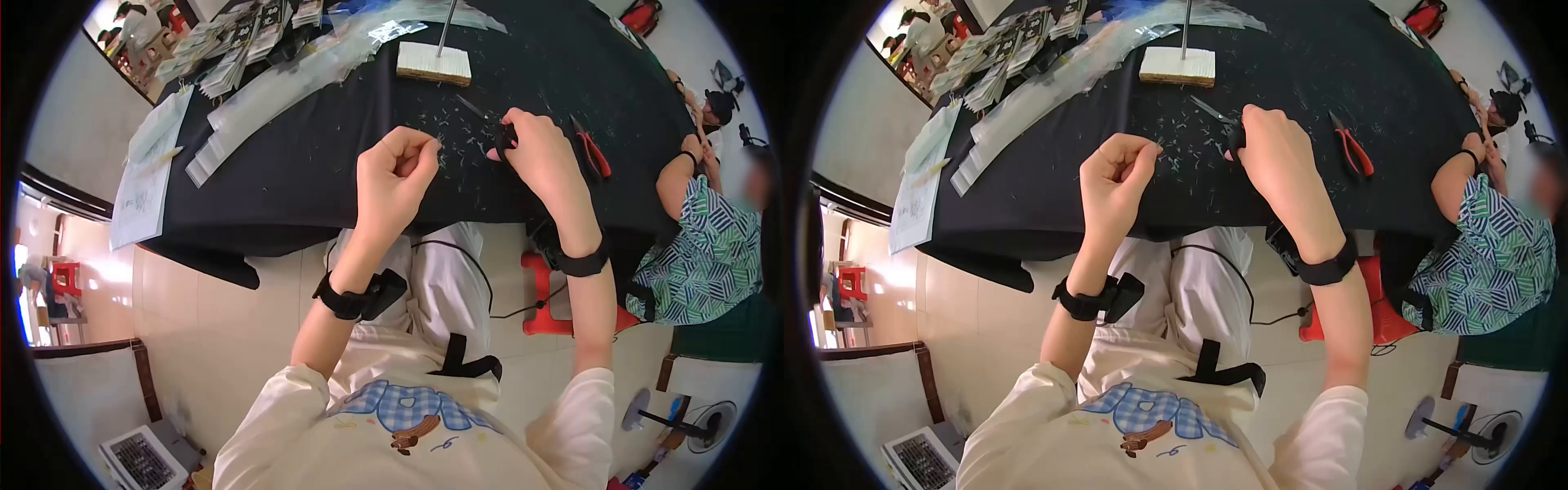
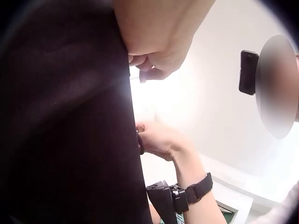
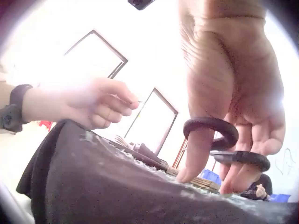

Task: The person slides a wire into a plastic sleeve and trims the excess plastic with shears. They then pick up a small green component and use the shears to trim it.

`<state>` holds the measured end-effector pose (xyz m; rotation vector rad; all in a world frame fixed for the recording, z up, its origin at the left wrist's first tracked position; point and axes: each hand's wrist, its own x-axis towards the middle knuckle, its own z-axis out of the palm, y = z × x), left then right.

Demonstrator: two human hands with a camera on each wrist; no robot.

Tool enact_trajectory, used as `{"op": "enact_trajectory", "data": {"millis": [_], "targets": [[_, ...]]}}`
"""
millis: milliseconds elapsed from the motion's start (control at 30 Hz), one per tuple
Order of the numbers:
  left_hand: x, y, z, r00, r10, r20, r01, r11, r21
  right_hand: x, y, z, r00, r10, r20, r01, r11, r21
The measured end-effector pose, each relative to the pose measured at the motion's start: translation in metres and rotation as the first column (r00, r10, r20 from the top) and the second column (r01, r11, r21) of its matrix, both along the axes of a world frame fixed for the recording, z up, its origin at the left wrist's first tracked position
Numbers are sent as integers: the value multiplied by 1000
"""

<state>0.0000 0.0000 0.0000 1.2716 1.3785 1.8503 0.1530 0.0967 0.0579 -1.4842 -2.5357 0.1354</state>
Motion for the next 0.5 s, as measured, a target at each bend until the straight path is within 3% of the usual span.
{"op": "enact_trajectory", "data": {"millis": [233,300,367,500], "targets": [[0,0,0,1000,-1,-22,1,1000,-11,-4,4,0,989,142,-49,-137,985,101],[1,0,0,999,13,-40,-13,1000,-6,-1,12,4,976,216,-12,-215,964,-156],[2,-1,1,999,6,-45,-6,1000,-10,4,21,2,972,236,5,-235,969,-78],[3,-1,6,994,54,-97,-56,998,-11,6,31,8,982,176,62,-165,975,-146]]}}
